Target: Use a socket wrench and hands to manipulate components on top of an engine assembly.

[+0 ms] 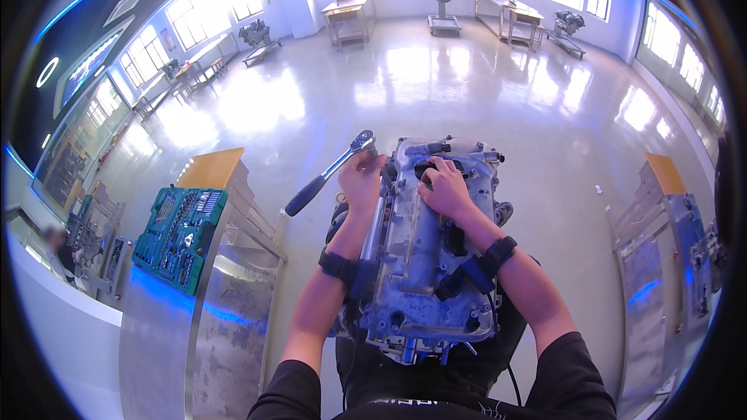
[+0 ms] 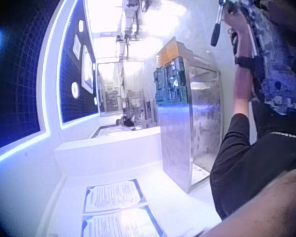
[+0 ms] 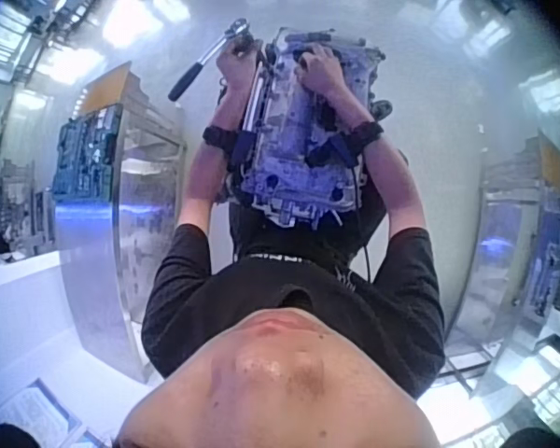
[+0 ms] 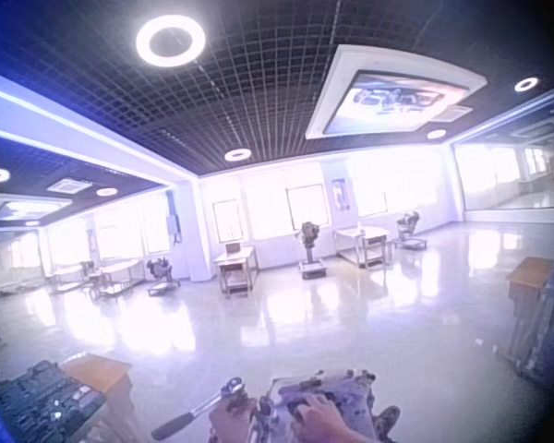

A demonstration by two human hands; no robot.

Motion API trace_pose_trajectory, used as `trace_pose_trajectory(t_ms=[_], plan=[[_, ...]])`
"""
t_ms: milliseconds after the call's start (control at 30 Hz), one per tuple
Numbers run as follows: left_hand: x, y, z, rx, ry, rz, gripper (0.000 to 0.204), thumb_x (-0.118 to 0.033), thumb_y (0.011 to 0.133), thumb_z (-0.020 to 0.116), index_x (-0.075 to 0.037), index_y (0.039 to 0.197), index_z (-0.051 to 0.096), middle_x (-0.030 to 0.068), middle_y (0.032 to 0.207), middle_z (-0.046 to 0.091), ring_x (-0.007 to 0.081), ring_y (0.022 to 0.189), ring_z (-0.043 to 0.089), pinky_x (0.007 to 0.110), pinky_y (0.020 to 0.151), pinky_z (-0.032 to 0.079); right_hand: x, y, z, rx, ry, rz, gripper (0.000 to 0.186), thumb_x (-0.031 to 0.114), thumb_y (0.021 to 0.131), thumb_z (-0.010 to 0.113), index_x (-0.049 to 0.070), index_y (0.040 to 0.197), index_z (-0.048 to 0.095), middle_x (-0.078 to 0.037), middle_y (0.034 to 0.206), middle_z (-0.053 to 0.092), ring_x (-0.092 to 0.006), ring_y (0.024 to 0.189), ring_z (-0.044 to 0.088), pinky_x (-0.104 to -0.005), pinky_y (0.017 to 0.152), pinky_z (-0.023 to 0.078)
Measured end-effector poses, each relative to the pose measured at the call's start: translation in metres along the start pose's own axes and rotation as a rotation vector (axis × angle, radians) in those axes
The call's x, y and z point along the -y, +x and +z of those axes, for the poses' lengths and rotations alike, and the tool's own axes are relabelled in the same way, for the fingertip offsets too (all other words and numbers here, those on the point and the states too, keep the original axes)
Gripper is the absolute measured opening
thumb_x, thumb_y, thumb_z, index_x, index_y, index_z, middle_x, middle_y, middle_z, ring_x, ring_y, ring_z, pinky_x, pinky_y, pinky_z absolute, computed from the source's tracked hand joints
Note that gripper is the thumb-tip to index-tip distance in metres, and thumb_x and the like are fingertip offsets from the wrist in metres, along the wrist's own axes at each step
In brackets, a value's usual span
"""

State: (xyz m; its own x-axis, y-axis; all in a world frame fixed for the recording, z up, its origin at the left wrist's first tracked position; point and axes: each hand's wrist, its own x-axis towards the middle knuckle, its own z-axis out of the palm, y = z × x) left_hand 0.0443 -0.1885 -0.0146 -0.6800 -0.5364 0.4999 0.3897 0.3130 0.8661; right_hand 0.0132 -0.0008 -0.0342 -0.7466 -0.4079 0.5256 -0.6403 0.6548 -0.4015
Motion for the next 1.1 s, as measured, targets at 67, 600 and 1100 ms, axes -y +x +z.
trace_pose_trajectory(t_ms=[67,600,1100], plan=[[0.0,0.0,-0.001,-0.019,0.053,0.024,0.02,-0.003,0.075,0.075,0.005,0.091,0.067,0.0078,0.08,0.068,0.0139,0.073,0.064,0.027,0.068,0.051,0.0,0.0,0.002,-0.003,0.007,-0.009,0.02,0.024,0.074,0.065,0.004,0.077,0.065,-0.014,0.123,0.055,-0.0318,0.116,0.048,-0.0447,0.093,0.041],[-0.013,0.005,0.006,0.098,0.146,0.208,0.014,0.0,0.073,0.072,0.005,0.085,0.068,0.0093,0.076,0.07,0.0148,0.07,0.065,0.028,0.068,0.051,0.001,0.002,0.0,-0.01,-0.001,-0.021,0.019,0.023,0.074,0.063,0.004,0.075,0.063,-0.014,0.122,0.056,-0.0329,0.115,0.049,-0.0455,0.091,0.042],[0.008,0.027,0.004,0.325,0.104,0.115,0.005,0.003,0.083,0.063,0.004,0.088,0.063,0.0064,0.078,0.064,0.0155,0.073,0.065,0.027,0.067,0.052,0.002,0.008,-0.003,0.039,0.04,0.01,0.02,0.022,0.073,0.064,0.003,0.081,0.065,-0.015,0.123,0.056,-0.0325,0.116,0.05,-0.0442,0.095,0.042]])
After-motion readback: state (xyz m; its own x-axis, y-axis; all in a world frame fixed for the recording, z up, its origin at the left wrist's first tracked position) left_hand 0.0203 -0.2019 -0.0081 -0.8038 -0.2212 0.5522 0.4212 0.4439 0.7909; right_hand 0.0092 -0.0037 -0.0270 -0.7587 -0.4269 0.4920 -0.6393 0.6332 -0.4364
